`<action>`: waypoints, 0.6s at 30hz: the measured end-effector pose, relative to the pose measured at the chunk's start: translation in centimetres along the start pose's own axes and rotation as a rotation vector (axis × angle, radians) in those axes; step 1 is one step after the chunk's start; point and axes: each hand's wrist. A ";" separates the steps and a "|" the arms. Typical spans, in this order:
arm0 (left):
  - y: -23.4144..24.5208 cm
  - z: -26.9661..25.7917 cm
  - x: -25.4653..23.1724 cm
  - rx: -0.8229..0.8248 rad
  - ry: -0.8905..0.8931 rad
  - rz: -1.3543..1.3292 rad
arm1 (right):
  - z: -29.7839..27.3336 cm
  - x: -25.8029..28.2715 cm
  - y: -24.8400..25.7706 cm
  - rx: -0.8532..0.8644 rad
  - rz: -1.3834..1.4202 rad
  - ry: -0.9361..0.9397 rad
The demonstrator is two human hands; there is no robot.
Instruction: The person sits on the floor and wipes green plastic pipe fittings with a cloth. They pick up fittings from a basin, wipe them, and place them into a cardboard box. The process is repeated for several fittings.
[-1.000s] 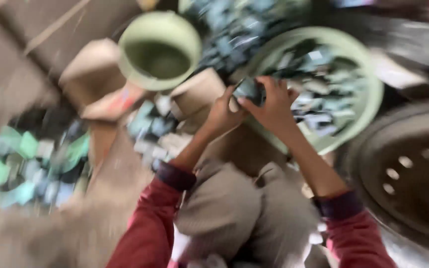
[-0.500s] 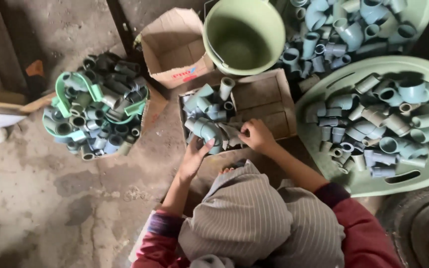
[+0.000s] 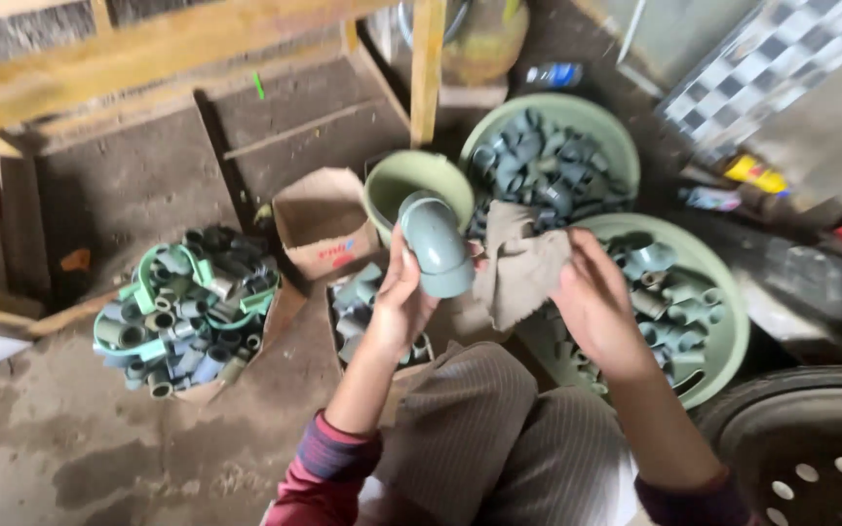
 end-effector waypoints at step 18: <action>-10.9 -4.0 0.5 -0.289 -0.242 0.538 | -2.6 5.3 -12.6 -0.334 -0.505 0.336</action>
Point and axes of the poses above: each hand's wrist, its own z-axis towards the middle knuckle, its own y-axis out of the back of the hand, x = y × z
